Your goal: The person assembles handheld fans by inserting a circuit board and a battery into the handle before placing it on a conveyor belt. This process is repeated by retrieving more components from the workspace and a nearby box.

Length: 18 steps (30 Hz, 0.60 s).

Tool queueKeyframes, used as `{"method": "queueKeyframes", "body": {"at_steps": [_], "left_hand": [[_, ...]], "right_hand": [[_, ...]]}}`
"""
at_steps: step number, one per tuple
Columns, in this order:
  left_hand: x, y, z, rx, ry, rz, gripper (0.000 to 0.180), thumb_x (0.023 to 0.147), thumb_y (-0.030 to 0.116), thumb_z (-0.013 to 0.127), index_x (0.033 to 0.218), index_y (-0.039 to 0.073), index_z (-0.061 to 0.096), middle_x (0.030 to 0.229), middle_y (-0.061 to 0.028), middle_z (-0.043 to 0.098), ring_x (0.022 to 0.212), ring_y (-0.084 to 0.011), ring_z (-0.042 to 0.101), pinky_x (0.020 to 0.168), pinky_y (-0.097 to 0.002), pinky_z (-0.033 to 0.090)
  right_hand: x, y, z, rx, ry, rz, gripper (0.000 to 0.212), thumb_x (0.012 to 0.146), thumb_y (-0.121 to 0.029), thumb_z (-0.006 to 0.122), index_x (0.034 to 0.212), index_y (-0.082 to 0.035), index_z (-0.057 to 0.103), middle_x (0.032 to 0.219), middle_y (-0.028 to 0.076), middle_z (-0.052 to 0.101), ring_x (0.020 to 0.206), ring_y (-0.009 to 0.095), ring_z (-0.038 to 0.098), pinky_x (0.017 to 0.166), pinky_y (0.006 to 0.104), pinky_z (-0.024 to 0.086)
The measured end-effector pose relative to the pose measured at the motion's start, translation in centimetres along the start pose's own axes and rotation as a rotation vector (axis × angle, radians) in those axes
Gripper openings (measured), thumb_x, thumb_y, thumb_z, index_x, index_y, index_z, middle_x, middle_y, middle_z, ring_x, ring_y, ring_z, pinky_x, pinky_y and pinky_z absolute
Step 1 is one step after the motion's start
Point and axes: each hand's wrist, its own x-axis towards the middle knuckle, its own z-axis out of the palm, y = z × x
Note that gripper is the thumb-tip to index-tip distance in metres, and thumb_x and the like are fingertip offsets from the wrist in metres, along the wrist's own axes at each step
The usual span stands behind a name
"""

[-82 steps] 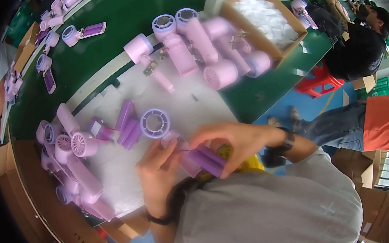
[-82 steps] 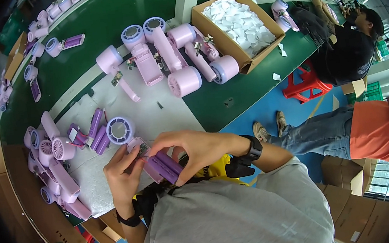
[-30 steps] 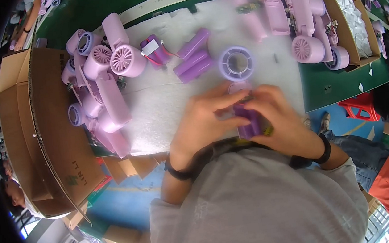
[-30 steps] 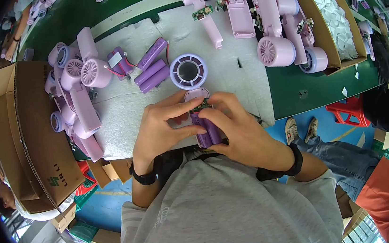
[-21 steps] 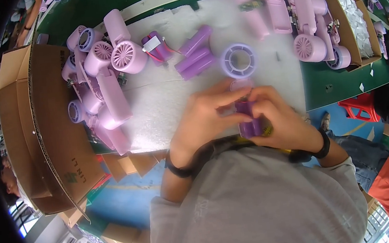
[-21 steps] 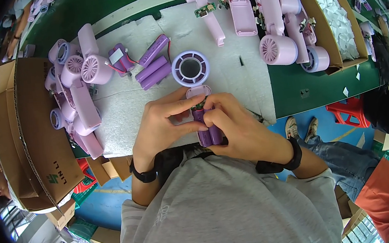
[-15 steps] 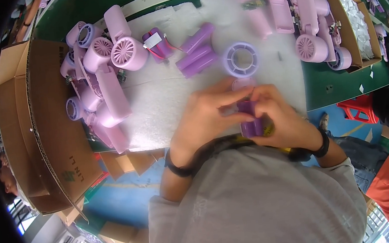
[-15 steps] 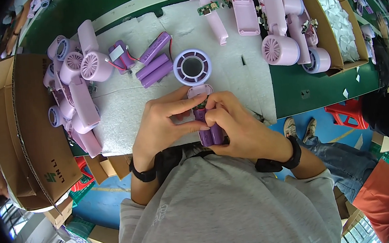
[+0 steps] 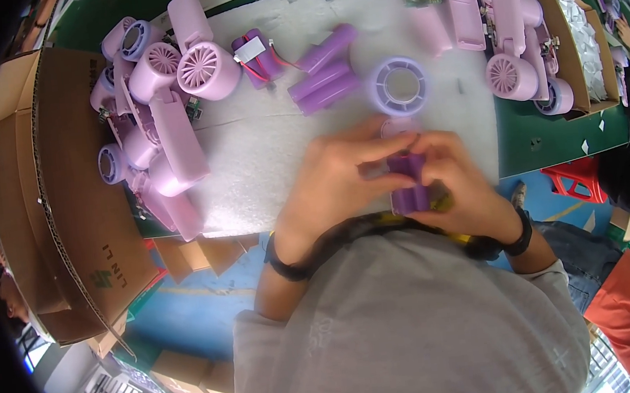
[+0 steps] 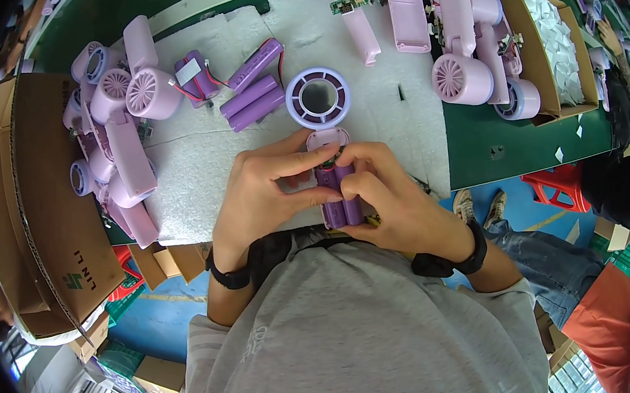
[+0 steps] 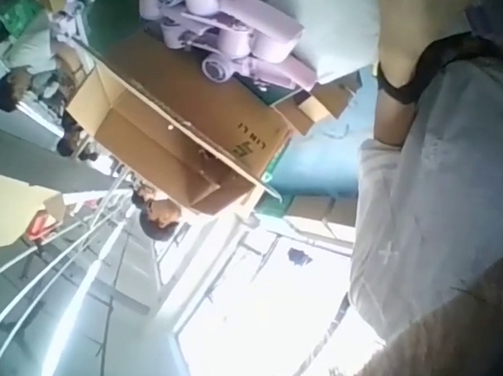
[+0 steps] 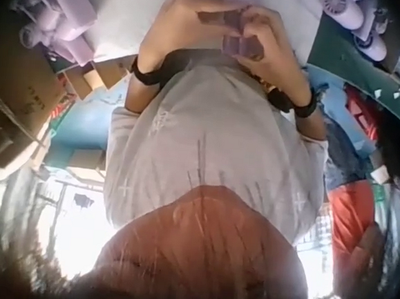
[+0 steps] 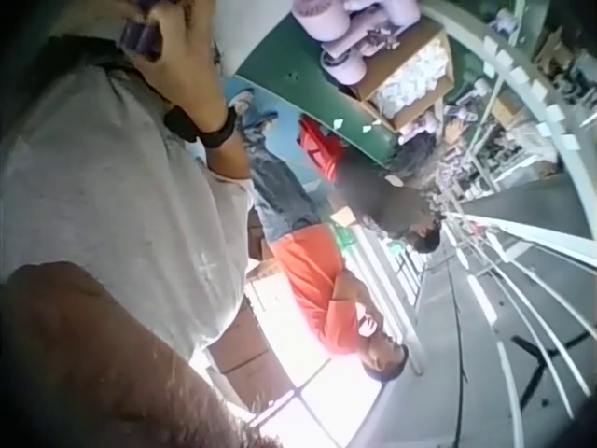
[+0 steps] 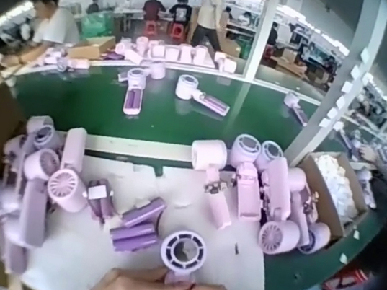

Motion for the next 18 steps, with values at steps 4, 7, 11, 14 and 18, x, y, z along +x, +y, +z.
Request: {"method": "queueKeyframes", "body": {"at_steps": [4,7,11,14,18], "left_hand": [[0.4,0.1,-0.4,0.019,-0.016,0.013,0.060,0.059,0.011,0.089,0.116,0.008,0.070,0.124,-0.0190,0.064,0.088,-0.0270,0.070,0.071,-0.0304,0.056],[0.4,0.1,-0.3,0.038,-0.026,-0.001,0.061,0.059,0.010,0.089,0.116,0.009,0.070,0.125,-0.0193,0.063,0.089,-0.0271,0.070,0.072,-0.0304,0.056],[0.1,0.2,0.1,0.004,-0.005,-0.027,0.062,0.058,0.010,0.089,0.117,0.009,0.070,0.126,-0.0197,0.063,0.088,-0.0275,0.070,0.072,-0.0307,0.056],[-0.2,-0.4,0.5,-0.023,0.022,-0.023,0.061,0.059,0.010,0.088,0.117,0.009,0.069,0.125,-0.0193,0.063,0.087,-0.0281,0.070,0.072,-0.0311,0.055],[-0.1,-0.5,0.7,-0.029,0.014,-0.006,0.060,0.060,0.012,0.088,0.117,0.009,0.069,0.123,-0.0175,0.064,0.085,-0.0291,0.069,0.072,-0.0316,0.055]], "right_hand": [[0.4,-1.7,0.0,-0.042,0.033,0.262,0.057,0.064,-0.004,0.087,0.104,-0.009,0.047,0.127,0.018,0.039,0.112,0.035,0.051,0.092,0.0390,0.046],[0.4,-1.8,0.7,-0.091,0.057,0.293,0.054,0.064,-0.005,0.087,0.102,-0.008,0.049,0.125,0.018,0.040,0.111,0.034,0.052,0.090,0.0378,0.047],[0.6,-1.8,0.3,-0.076,0.060,0.293,0.052,0.065,-0.006,0.087,0.104,-0.006,0.051,0.124,0.017,0.038,0.105,0.033,0.055,0.086,0.0390,0.051],[1.0,-1.7,-0.4,-0.025,0.089,0.260,0.050,0.067,-0.007,0.085,0.106,-0.006,0.054,0.122,0.017,0.041,0.104,0.033,0.057,0.084,0.0386,0.052],[1.5,-0.9,-0.2,-0.020,0.186,0.172,0.038,0.072,-0.006,0.081,0.105,-0.005,0.061,0.112,0.016,0.053,0.097,0.030,0.059,0.077,0.0355,0.052]]}}
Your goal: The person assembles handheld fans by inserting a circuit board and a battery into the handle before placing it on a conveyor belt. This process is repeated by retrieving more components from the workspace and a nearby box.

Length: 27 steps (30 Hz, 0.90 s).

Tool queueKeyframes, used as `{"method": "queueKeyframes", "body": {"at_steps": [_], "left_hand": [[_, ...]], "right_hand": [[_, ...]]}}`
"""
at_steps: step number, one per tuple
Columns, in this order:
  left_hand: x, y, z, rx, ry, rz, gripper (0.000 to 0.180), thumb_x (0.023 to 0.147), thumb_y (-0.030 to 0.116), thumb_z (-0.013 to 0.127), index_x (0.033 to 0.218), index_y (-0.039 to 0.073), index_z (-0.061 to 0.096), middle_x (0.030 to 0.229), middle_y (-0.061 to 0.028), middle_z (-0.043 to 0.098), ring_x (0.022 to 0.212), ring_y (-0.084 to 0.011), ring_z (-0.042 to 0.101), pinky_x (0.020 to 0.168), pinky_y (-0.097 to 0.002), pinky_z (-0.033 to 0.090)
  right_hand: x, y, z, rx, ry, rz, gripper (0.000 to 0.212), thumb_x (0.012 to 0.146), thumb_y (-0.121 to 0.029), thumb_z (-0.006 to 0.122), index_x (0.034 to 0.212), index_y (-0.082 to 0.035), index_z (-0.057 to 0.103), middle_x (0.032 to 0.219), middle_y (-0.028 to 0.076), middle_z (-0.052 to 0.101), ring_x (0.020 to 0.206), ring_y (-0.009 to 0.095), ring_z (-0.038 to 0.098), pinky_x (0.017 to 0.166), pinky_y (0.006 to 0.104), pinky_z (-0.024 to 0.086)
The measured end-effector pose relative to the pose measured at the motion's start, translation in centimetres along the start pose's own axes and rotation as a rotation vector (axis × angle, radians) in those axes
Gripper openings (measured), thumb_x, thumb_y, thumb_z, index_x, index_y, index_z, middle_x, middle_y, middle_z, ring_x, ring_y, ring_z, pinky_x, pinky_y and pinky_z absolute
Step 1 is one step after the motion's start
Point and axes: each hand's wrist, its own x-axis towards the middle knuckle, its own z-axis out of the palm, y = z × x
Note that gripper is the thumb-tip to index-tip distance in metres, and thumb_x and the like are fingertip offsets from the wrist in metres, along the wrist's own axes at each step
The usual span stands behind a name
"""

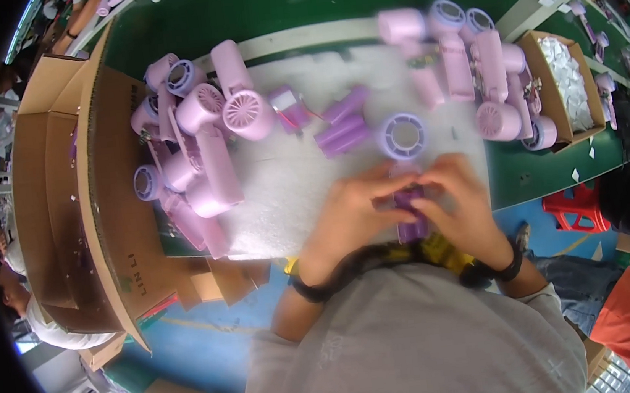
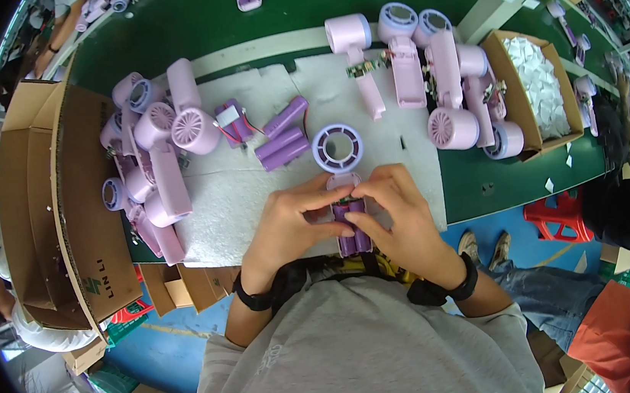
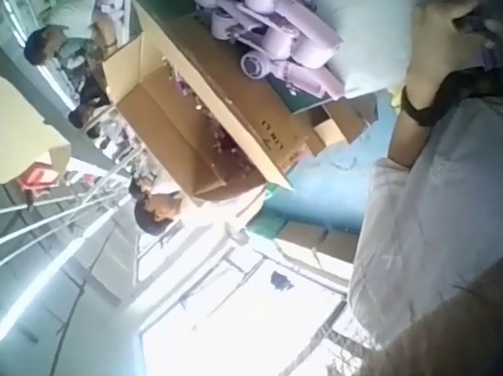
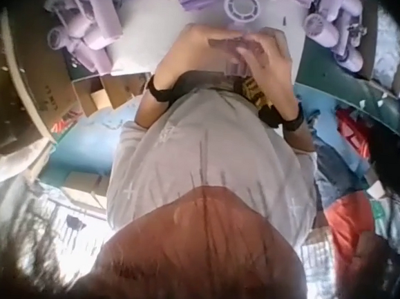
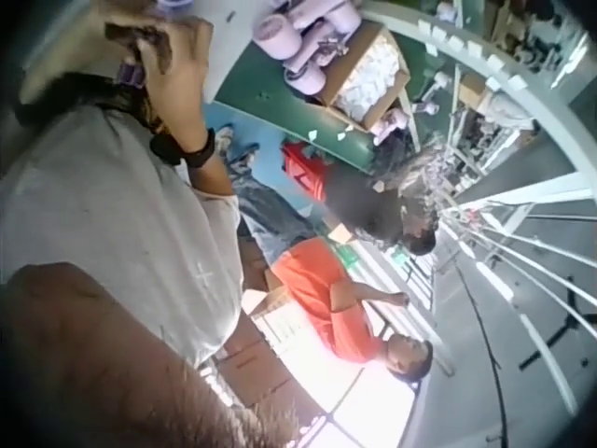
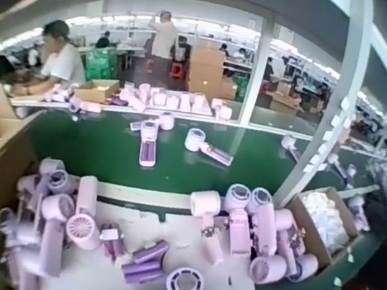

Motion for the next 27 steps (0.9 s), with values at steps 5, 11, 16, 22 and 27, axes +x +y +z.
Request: {"method": "queueKeyframes", "body": {"at_steps": [5,11,16,22,27], "left_hand": [[-0.3,-0.4,0.6,0.029,-0.003,0.011,0.058,0.062,0.014,0.087,0.117,0.009,0.069,0.119,-0.0157,0.066,0.085,-0.0302,0.068,0.072,-0.0327,0.054],[-0.3,-0.9,0.8,0.067,0.038,0.049,0.057,0.063,0.018,0.086,0.117,0.010,0.069,0.116,-0.0155,0.067,0.084,-0.0313,0.067,0.073,-0.0341,0.054],[-0.1,-1.2,1.2,0.063,0.028,0.046,0.057,0.064,0.020,0.086,0.117,0.011,0.069,0.116,-0.0156,0.067,0.083,-0.0323,0.067,0.074,-0.0348,0.054],[-0.3,-1.5,2.4,0.098,0.083,0.129,0.056,0.065,0.019,0.085,0.118,0.012,0.069,0.111,-0.0147,0.066,0.085,-0.0319,0.066,0.075,-0.0367,0.055],[-1.0,-0.7,4.9,0.172,0.189,0.132,0.058,0.067,0.018,0.084,0.121,0.011,0.066,0.111,-0.0139,0.061,0.086,-0.0307,0.065,0.075,-0.0388,0.056]], "right_hand": [[0.1,0.9,1.4,-0.149,0.136,-0.171,0.015,0.078,-0.004,0.076,0.091,-0.002,0.070,0.097,0.012,0.061,0.073,0.024,0.064,0.065,0.0336,0.053],[-0.7,0.6,1.1,-0.215,0.130,-0.161,0.010,0.080,-0.002,0.074,0.089,-0.001,0.071,0.095,0.012,0.061,0.072,0.023,0.064,0.061,0.0333,0.052],[-1.7,-0.1,0.2,-0.207,0.041,-0.019,0.011,0.081,-0.002,0.074,0.091,-0.001,0.070,0.099,0.014,0.061,0.077,0.024,0.064,0.064,0.0338,0.052],[-2.5,-1.7,-0.1,-0.199,-0.025,0.077,0.049,0.076,-0.011,0.082,0.118,-0.002,0.059,0.115,0.020,0.054,0.091,0.031,0.063,0.075,0.0374,0.054],[-3.0,-1.4,0.9,-0.360,-0.049,0.038,0.070,0.075,-0.010,0.080,0.133,-0.002,0.043,0.122,0.023,0.049,0.102,0.036,0.060,0.084,0.0391,0.053]]}}
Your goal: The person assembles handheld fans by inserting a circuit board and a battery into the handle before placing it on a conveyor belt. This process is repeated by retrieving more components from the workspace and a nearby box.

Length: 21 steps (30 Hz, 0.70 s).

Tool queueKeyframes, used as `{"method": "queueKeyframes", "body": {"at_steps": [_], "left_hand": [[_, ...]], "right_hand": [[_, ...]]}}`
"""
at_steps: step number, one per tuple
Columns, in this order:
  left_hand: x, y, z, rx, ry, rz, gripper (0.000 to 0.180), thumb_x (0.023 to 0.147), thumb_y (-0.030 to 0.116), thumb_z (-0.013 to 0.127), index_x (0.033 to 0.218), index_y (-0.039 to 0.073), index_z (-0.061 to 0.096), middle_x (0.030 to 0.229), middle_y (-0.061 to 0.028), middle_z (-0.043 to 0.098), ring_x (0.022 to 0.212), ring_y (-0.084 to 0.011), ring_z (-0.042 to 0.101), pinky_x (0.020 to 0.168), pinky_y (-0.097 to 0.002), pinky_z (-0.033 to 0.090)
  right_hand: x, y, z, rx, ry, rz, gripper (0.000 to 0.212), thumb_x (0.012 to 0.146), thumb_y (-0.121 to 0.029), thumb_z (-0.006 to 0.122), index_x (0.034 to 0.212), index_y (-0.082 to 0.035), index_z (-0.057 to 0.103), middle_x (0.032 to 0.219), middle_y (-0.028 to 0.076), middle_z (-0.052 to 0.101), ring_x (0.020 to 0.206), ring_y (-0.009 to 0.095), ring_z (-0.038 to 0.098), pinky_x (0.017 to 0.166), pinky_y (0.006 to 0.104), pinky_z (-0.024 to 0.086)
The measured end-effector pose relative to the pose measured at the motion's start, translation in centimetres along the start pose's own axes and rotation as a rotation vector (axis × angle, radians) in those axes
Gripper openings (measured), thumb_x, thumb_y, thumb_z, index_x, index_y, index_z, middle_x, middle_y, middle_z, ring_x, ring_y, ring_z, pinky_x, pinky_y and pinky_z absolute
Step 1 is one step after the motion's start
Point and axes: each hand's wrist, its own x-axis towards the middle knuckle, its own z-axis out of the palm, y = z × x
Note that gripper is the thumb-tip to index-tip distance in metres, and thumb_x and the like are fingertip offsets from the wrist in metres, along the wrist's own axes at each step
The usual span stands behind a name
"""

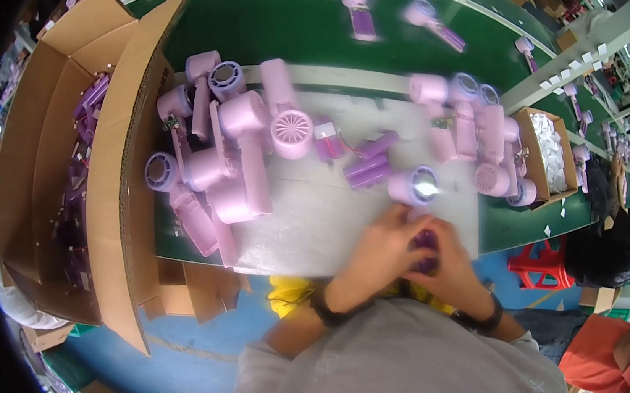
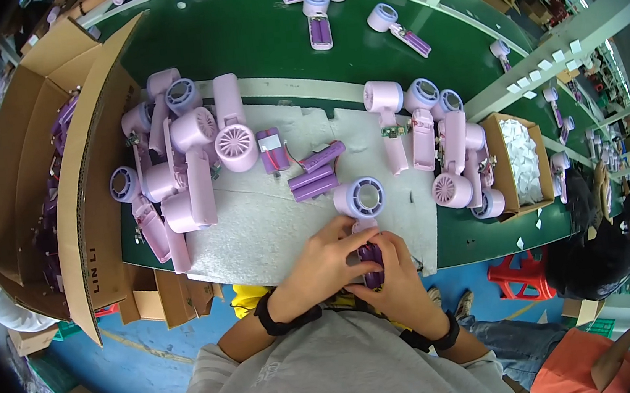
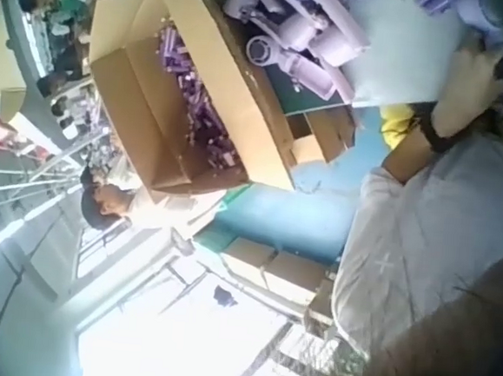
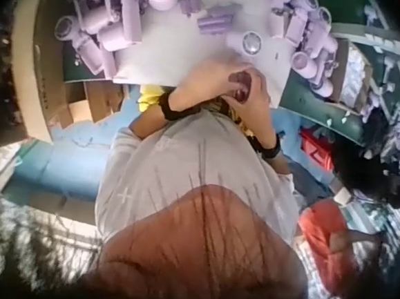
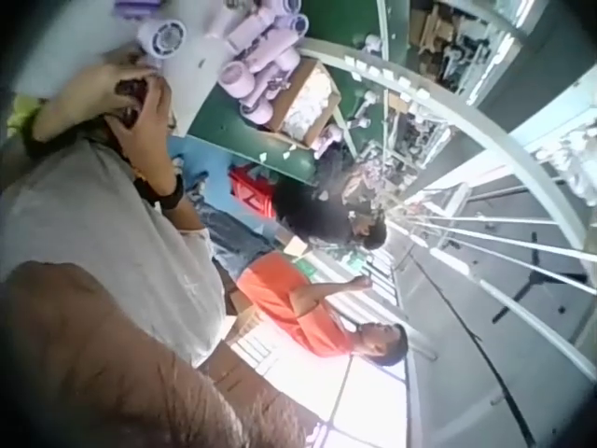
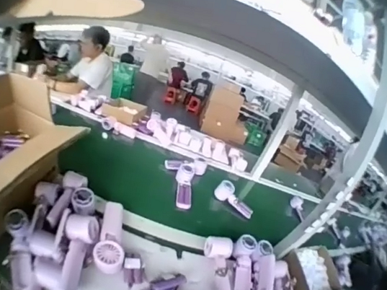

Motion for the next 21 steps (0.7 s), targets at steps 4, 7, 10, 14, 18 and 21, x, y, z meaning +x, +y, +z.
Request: {"method": "queueKeyframes", "body": {"at_steps": [4,7,10,14,18,21], "left_hand": [[0.0,1.8,-0.1,0.002,0.039,-0.034,0.059,0.068,0.019,0.083,0.123,0.009,0.064,0.115,-0.0132,0.057,0.082,-0.0292,0.064,0.073,-0.0390,0.056],[0.2,3.4,-1.0,-0.195,0.052,0.035,0.054,0.071,0.016,0.081,0.122,0.008,0.063,0.119,-0.0133,0.056,0.092,-0.0310,0.061,0.080,-0.0411,0.054],[1.3,1.6,-2.2,0.098,0.261,0.087,0.051,0.074,0.014,0.079,0.122,0.009,0.063,0.121,-0.0141,0.054,0.103,-0.0335,0.056,0.087,-0.0428,0.050],[1.8,-0.7,-3.0,0.334,0.330,0.010,0.047,0.076,0.010,0.075,0.122,0.010,0.063,0.125,-0.0149,0.050,0.116,-0.0362,0.048,0.095,-0.0451,0.045],[2.2,-1.6,-2.4,0.329,0.341,-0.054,0.045,0.077,0.006,0.072,0.121,0.008,0.063,0.129,-0.0146,0.047,0.117,-0.0367,0.045,0.097,-0.0453,0.042],[2.0,-2.4,-1.3,0.310,0.385,-0.116,0.044,0.077,0.005,0.072,0.119,0.006,0.063,0.130,-0.0145,0.046,0.115,-0.0366,0.046,0.097,-0.0452,0.042]], "right_hand": [[-0.4,1.1,-0.5,0.083,-0.060,0.176,0.070,0.077,-0.004,0.074,0.136,-0.001,0.037,0.127,0.020,0.049,0.116,0.034,0.055,0.092,0.0376,0.050],[-0.2,0.8,-4.0,0.564,0.035,0.161,0.068,0.076,0.001,0.068,0.137,-0.002,0.038,0.127,0.015,0.050,0.116,0.028,0.054,0.094,0.0362,0.049],[4.9,-0.1,-8.7,0.705,0.096,0.342,0.069,0.077,0.000,0.066,0.140,0.001,0.038,0.118,0.010,0.055,0.104,0.019,0.056,0.086,0.0318,0.050],[18.8,3.1,-11.9,0.670,0.115,0.326,0.067,0.078,-0.005,0.067,0.138,0.007,0.040,0.096,0.010,0.061,0.082,0.016,0.060,0.071,0.0286,0.049],[31.3,9.5,-11.9,0.323,0.136,0.229,0.054,0.077,-0.009,0.069,0.125,0.008,0.050,0.089,0.011,0.064,0.077,0.021,0.062,0.067,0.0328,0.049],[34.9,13.3,-10.5,-0.078,0.067,0.188,0.052,0.076,-0.014,0.071,0.120,0.007,0.054,0.095,0.016,0.065,0.083,0.027,0.064,0.074,0.0378,0.051]]}}
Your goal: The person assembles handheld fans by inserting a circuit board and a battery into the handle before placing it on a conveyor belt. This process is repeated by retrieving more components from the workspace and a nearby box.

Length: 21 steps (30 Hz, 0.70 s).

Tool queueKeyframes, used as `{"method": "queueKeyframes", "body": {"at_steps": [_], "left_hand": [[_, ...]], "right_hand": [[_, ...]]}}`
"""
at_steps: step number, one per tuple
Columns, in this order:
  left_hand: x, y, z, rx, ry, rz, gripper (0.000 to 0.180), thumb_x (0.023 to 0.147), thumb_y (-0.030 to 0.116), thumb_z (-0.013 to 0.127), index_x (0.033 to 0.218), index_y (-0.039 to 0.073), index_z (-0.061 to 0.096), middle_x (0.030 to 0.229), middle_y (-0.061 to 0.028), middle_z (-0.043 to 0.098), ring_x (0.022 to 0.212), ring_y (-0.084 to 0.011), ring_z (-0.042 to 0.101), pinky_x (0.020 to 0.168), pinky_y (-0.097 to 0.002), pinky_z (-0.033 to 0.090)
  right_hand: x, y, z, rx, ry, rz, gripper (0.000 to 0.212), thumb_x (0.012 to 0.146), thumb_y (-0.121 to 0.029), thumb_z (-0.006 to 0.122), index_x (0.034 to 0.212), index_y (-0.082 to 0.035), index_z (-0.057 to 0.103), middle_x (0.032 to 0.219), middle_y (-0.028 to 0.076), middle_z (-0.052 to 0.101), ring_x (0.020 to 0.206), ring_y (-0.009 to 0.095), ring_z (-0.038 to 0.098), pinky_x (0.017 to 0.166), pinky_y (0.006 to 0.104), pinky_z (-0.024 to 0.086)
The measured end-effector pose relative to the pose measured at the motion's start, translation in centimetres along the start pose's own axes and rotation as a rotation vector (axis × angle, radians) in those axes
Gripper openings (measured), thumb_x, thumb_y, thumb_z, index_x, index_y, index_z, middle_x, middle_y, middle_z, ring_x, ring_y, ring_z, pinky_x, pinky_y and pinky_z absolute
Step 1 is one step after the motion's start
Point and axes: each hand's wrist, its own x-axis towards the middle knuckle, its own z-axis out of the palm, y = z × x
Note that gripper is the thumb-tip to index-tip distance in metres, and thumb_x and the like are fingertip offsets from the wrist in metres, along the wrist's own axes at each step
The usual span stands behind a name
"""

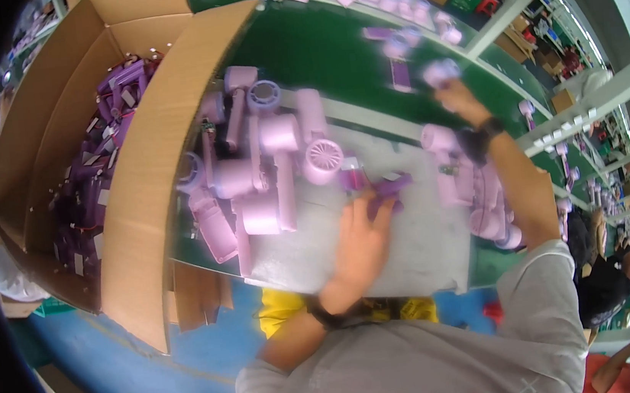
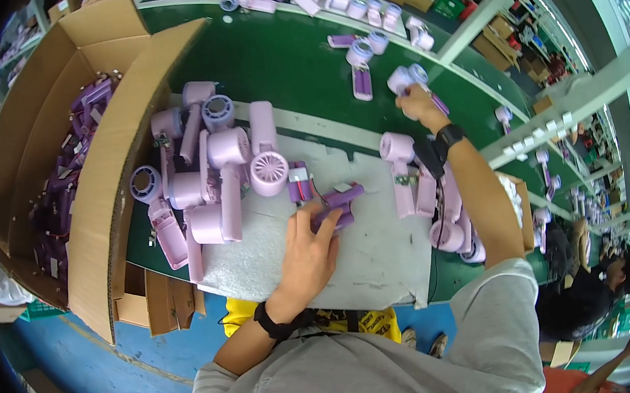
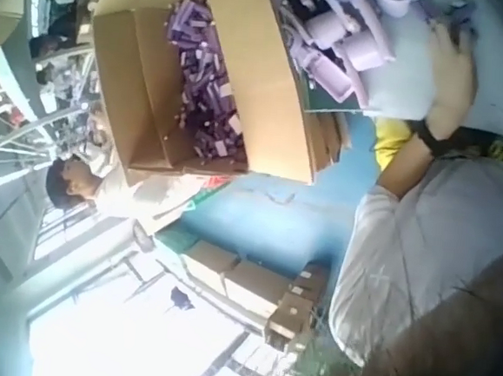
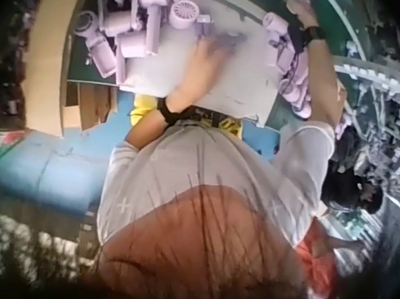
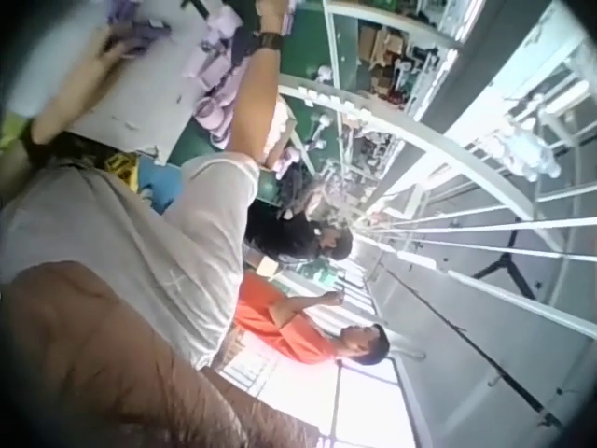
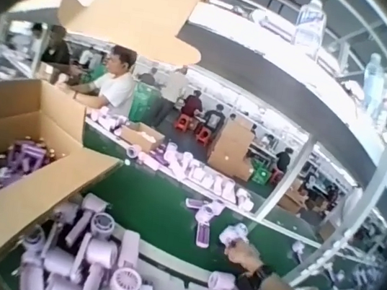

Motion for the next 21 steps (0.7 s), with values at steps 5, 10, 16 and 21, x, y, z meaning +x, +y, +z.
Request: {"method": "queueKeyframes", "body": {"at_steps": [5,10,16,21], "left_hand": [[0.2,-0.1,0.5,0.086,0.020,-0.024,0.041,0.077,0.003,0.070,0.118,0.005,0.064,0.127,-0.0148,0.049,0.111,-0.0374,0.047,0.095,-0.0445,0.043],[-0.1,-0.9,0.2,0.155,0.009,0.022,0.040,0.078,0.002,0.069,0.117,0.006,0.065,0.117,-0.0138,0.056,0.109,-0.0358,0.049,0.093,-0.0430,0.044],[0.5,-0.7,-0.8,-0.153,0.051,0.027,0.028,0.086,0.007,0.065,0.114,0.004,0.066,0.096,-0.0124,0.063,0.088,-0.0314,0.056,0.080,-0.0388,0.047],[0.2,-1.7,-1.8,-0.560,-0.012,-0.246,0.028,0.100,0.025,0.054,0.111,0.002,0.065,0.082,-0.0077,0.063,0.067,-0.0185,0.057,0.062,-0.0303,0.046]], "right_hand": [[2.2,3.8,0.5,-0.465,-0.059,-0.035,0.052,0.075,-0.025,0.075,0.114,0.005,0.059,0.109,0.023,0.066,0.098,0.035,0.065,0.086,0.0418,0.051],[-0.7,-0.3,-0.7,-0.464,-0.139,-0.111,0.061,0.073,-0.033,0.078,0.119,0.003,0.059,0.114,0.024,0.065,0.103,0.036,0.064,0.090,0.0398,0.050],[-4.4,-1.2,-0.4,-0.408,-0.529,-0.291,0.071,0.069,-0.040,0.080,0.123,0.002,0.060,0.114,0.022,0.066,0.103,0.035,0.064,0.091,0.0378,0.049],[-8.1,-5.8,-2.1,-0.301,-0.490,-0.327,0.065,0.066,-0.040,0.079,0.114,0.002,0.066,0.110,0.022,0.067,0.106,0.036,0.062,0.091,0.0385,0.049]]}}
